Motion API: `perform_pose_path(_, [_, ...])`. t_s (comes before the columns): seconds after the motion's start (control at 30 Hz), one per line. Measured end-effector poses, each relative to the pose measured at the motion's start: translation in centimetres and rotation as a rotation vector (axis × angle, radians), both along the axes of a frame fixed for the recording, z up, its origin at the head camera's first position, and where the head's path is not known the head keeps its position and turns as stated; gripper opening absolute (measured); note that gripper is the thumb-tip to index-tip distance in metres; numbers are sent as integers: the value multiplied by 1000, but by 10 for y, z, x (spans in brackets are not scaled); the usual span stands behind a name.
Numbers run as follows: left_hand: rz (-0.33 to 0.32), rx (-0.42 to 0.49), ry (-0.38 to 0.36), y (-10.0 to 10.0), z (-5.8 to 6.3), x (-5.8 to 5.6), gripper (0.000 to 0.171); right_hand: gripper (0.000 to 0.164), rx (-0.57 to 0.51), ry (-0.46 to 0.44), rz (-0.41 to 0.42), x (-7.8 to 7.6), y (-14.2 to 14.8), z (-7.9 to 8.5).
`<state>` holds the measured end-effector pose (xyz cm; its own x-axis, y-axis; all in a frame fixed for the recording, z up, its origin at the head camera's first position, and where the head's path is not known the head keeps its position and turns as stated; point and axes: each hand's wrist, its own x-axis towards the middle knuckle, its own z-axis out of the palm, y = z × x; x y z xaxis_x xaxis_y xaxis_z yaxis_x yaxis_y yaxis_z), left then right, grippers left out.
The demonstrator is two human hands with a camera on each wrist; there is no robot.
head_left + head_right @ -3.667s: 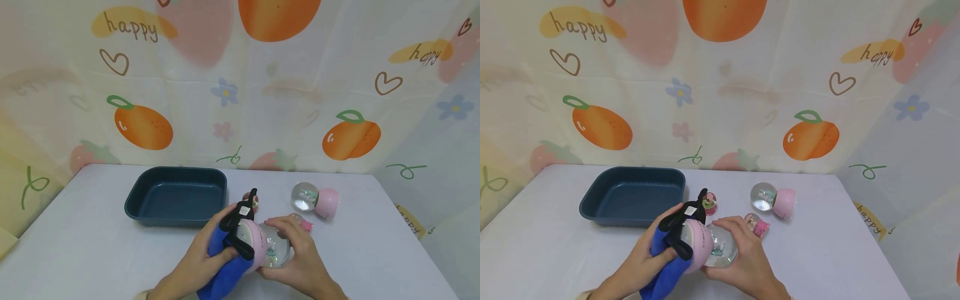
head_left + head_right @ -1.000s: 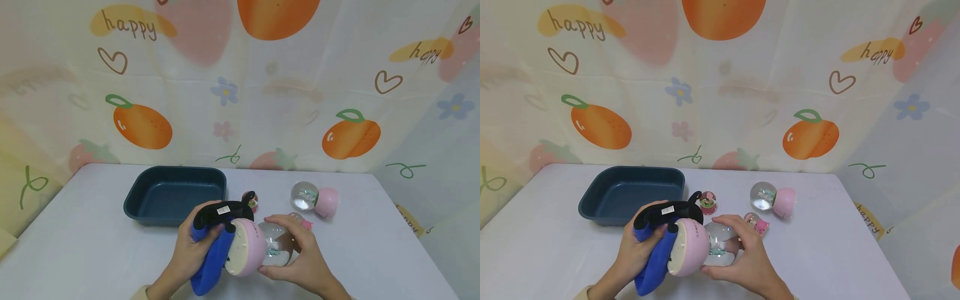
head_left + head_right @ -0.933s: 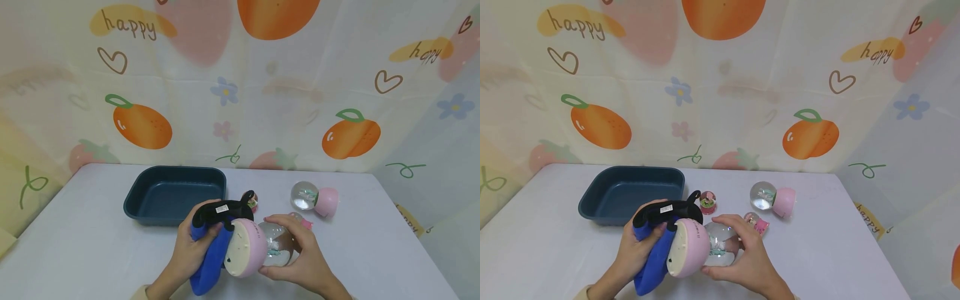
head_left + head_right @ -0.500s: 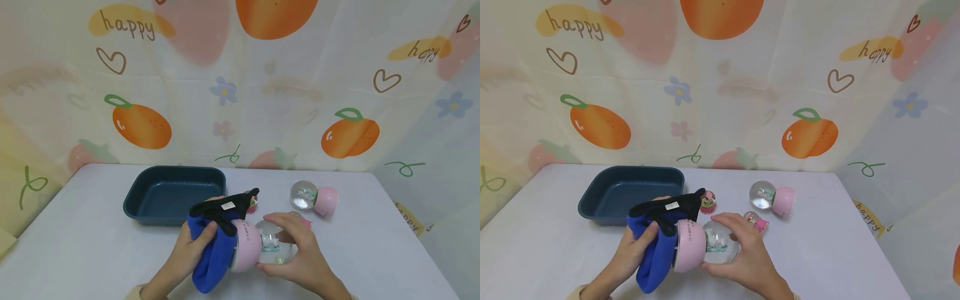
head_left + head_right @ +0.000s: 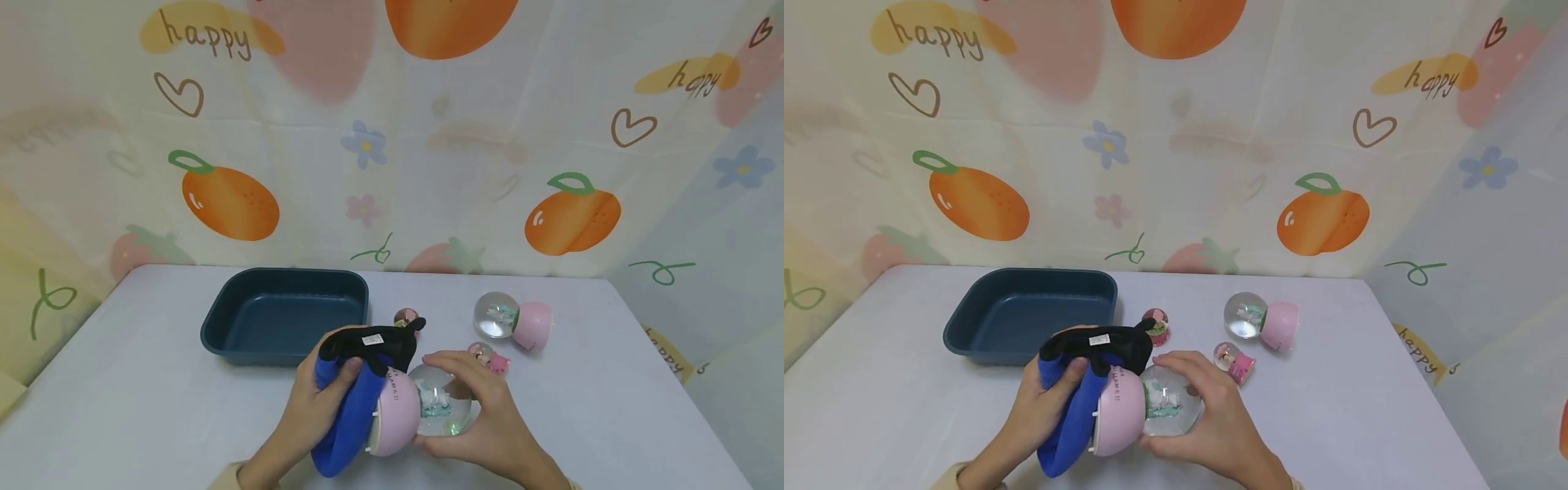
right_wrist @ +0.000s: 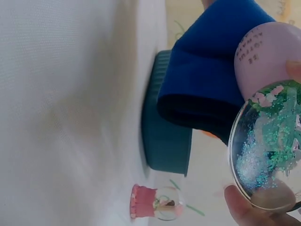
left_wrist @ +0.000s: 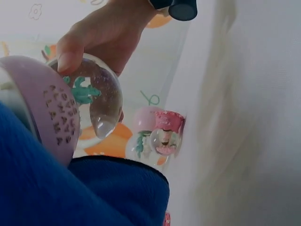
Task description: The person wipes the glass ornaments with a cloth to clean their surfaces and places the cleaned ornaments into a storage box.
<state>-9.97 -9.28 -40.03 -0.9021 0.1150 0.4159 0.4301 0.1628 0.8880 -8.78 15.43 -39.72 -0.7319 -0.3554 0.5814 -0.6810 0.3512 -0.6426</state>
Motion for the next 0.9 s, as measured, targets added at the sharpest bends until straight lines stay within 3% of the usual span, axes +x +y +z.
perform_pose_path(0.13, [-23,56,-56,-6,0,0,27,79,-20,-43,-23,0,0,1])
perform_pose_path(0.3, [-143,37,-4,-8,0,2,35,80,-46,-211,-113,2,-1,3])
perform_pose_path(0.37, [-216,4,-27,-7,1,3,46,78,-59,-263,-138,3,-2,3])
perform_pose_path(0.5, [-321,-71,-147,-4,0,5,84,74,-73,-269,-143,3,-1,4])
perform_pose_path(0.6, [-294,-95,-181,-2,-1,5,87,73,-83,-251,-113,2,1,3])
perform_pose_path(0.73, [-214,-72,-121,0,-3,3,71,71,-89,-269,-76,2,2,1])
perform_pose_path(0.9, [-166,-51,-69,2,-6,0,62,74,-51,-318,-66,4,3,1])
